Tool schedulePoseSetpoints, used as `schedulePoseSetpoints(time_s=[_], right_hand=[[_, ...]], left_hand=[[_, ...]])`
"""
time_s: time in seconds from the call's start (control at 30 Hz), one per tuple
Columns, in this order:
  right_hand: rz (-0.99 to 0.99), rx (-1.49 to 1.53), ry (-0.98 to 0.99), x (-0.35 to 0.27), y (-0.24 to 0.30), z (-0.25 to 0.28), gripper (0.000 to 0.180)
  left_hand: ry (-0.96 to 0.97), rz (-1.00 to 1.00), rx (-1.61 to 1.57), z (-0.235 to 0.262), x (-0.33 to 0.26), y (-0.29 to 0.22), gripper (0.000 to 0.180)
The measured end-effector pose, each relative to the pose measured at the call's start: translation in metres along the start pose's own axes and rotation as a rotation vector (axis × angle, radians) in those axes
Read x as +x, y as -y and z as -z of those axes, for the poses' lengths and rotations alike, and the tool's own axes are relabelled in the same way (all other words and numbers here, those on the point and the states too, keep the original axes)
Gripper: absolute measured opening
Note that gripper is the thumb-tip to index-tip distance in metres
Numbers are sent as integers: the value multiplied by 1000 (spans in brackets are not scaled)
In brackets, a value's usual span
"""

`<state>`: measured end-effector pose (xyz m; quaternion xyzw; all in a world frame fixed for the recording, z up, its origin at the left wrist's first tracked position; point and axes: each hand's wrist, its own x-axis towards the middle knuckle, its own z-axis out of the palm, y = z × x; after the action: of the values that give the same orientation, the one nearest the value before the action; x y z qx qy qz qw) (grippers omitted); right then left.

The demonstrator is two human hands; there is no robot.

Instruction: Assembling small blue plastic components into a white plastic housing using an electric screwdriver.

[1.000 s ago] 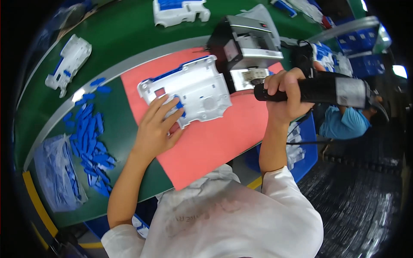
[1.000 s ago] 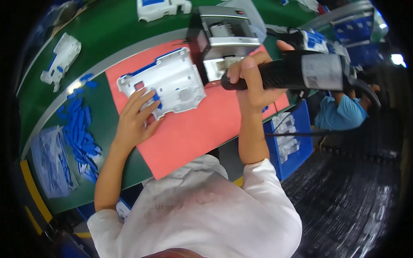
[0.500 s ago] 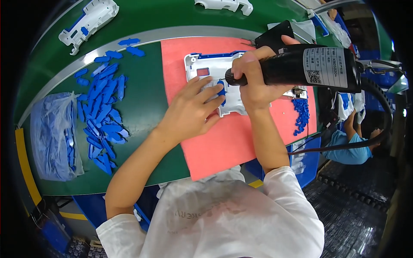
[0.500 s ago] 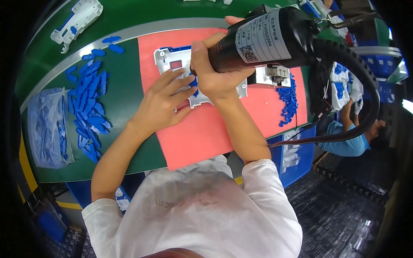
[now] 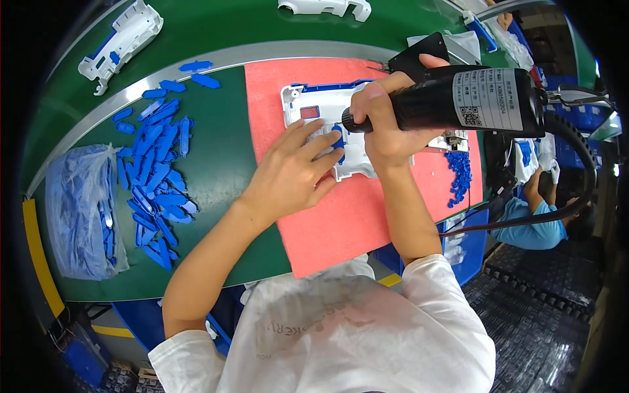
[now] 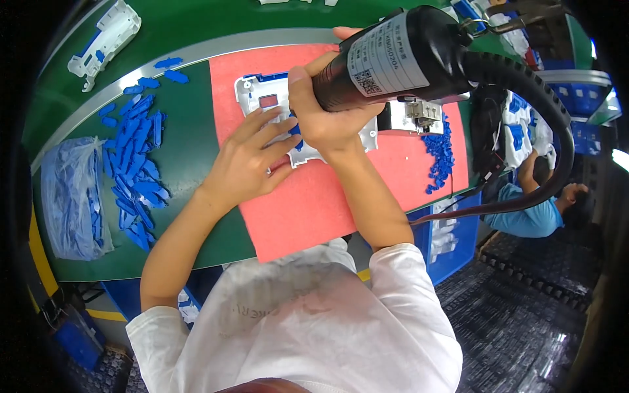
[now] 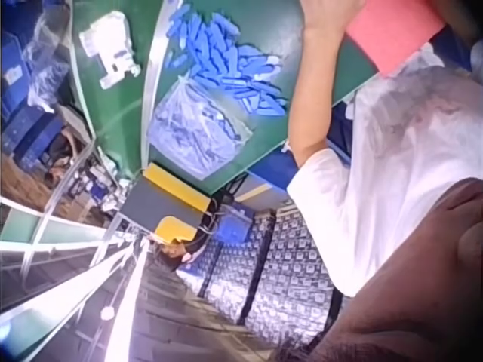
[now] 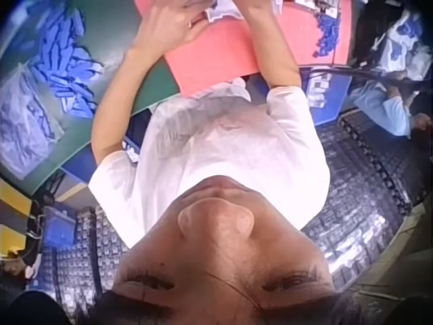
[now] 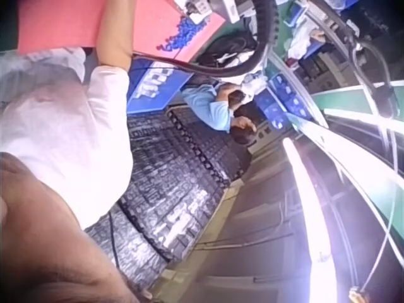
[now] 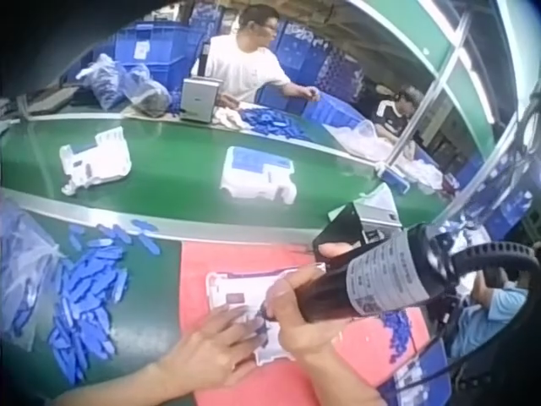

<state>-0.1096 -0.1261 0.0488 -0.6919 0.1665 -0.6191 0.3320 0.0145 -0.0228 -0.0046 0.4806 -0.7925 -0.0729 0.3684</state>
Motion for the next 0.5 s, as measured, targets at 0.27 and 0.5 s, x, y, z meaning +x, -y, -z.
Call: schedulePoseSetpoints(time_s=[0.27, 0.5], right_hand=[[-59, -2, -108, -6, -8, -7, 40], [-40, -21, 35, -1, -5, -5, 50]], left_hand=[[-4, 13, -9, 0, 0, 2, 33], [11, -6, 16, 5, 4, 0, 34]])
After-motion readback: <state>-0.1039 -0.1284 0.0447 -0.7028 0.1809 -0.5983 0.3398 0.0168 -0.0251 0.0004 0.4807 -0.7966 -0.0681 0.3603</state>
